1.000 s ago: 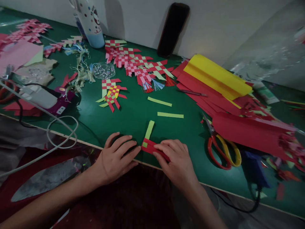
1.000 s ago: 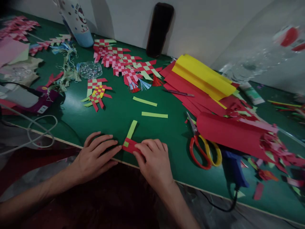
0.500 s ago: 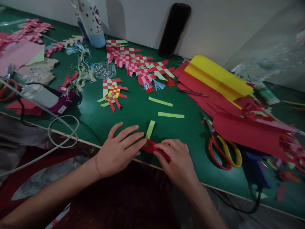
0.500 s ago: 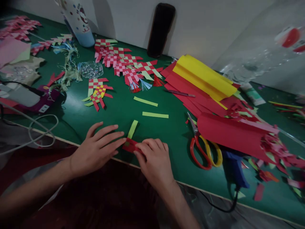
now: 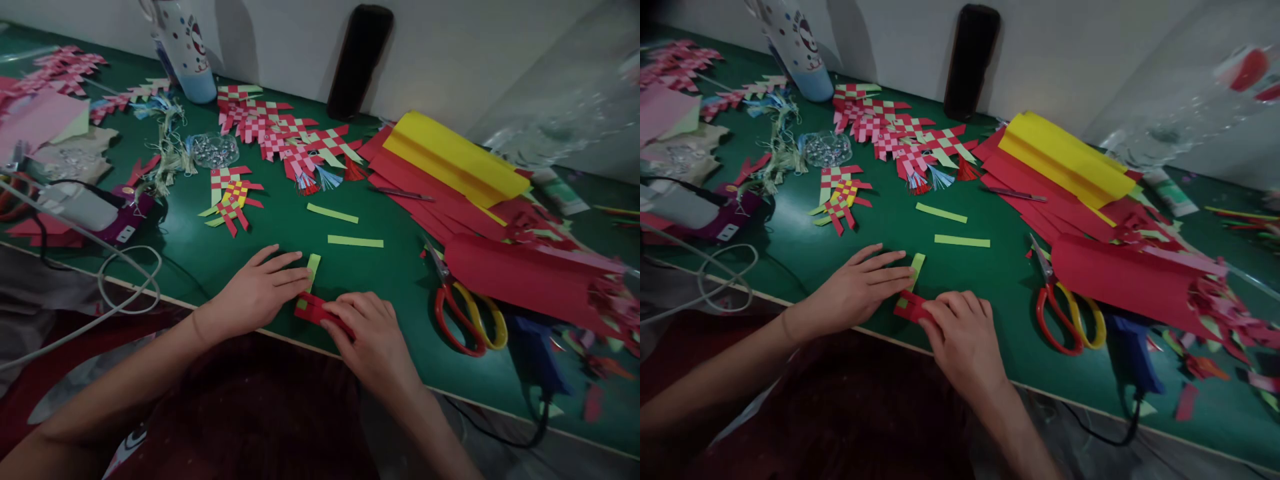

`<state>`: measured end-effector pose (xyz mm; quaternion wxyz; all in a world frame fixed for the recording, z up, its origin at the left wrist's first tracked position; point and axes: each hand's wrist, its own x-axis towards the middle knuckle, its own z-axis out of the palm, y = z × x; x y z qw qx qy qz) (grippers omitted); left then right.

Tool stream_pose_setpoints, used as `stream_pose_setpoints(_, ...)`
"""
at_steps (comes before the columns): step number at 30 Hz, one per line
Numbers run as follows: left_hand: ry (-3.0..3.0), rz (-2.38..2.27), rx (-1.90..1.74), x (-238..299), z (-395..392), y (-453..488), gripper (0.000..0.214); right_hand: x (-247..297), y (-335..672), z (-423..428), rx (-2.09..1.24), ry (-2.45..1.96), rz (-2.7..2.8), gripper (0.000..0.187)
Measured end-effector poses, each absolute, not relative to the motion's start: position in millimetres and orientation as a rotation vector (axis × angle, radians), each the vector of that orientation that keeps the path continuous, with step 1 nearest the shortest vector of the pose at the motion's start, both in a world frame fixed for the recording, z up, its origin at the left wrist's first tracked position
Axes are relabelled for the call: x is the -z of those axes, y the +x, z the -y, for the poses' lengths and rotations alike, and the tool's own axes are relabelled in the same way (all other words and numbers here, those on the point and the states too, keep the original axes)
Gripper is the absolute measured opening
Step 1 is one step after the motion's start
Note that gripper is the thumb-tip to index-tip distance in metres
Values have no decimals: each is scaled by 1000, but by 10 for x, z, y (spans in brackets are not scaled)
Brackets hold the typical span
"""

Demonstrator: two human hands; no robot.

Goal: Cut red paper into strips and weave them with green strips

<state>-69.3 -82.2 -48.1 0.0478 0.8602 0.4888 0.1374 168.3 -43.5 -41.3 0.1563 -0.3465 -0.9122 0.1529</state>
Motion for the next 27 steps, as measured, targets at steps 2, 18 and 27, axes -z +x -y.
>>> stream_pose_setpoints(2,2618,-1484,-413,494,818,-704,50,415,1697,429,-435,-989,2610,13)
stream_pose_setpoints(18,2517,-1397,-487,498,790,-728,49,338,1634,381,-430,-915,2653,27)
stream_pose_setpoints(27,2505,-1404,-528,526,780,-731,47,309,1374,305,-253,-707,2868,46)
